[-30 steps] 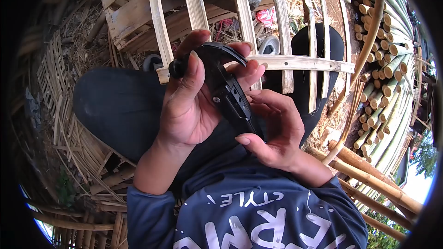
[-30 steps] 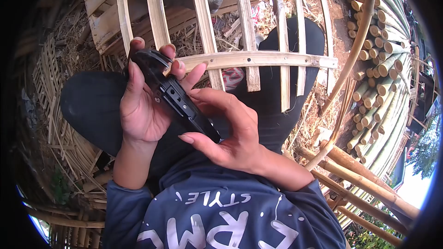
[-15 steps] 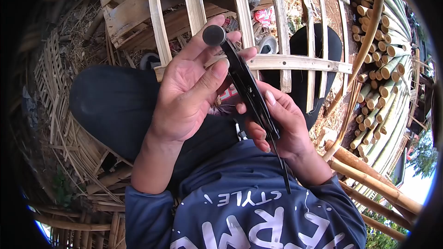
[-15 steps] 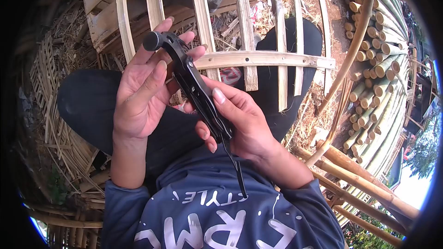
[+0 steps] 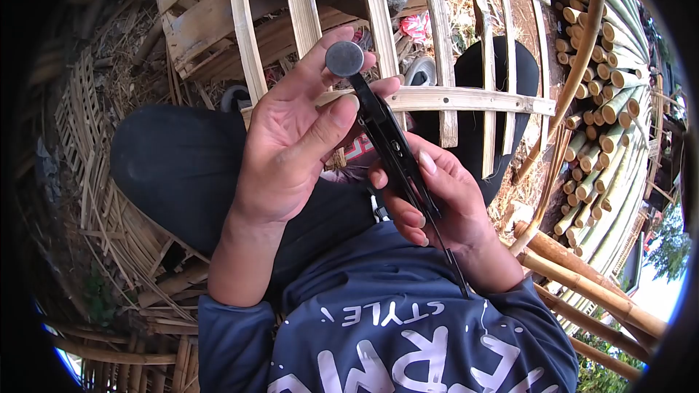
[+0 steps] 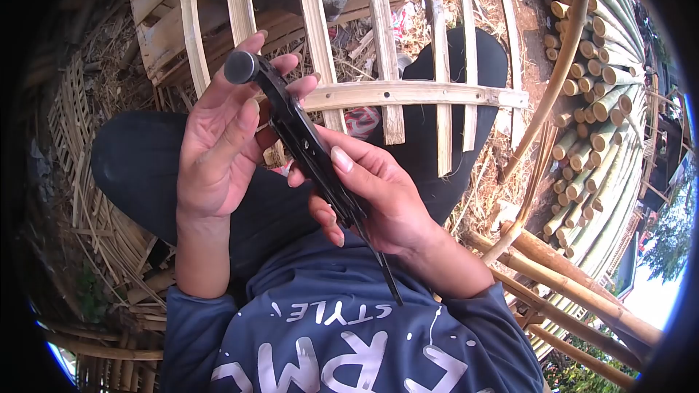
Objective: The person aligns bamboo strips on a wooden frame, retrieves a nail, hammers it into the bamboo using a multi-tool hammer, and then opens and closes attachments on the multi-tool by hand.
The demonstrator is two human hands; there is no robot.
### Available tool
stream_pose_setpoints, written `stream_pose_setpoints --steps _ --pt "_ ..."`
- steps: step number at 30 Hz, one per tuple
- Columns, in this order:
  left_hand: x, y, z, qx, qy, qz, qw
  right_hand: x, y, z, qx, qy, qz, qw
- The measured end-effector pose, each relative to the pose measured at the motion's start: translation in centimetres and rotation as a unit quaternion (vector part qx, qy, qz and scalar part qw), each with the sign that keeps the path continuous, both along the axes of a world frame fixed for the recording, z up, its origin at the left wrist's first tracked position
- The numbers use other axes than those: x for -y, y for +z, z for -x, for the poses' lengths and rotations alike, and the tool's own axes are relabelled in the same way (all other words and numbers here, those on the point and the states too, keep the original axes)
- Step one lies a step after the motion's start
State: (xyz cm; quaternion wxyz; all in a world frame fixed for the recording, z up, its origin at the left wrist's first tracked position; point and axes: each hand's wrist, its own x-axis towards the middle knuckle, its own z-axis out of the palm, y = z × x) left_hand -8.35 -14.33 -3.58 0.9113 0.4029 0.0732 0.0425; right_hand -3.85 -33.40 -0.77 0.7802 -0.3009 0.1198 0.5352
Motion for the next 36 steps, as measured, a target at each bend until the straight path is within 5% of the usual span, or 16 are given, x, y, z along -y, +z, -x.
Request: stream_pose_setpoints --steps 25,36 --pt "-0.2 -0.8 0.3 -0.022 0.048 -0.014 0.998 -0.2 0.3 -0.4 0.063 0.065 0.003 0.996" --pt "0.0 -0.3 0.3 -0.036 0.076 0.035 0.996 0.5 -0.5 -0.9 -0.014 0.059 -0.114 0.992"
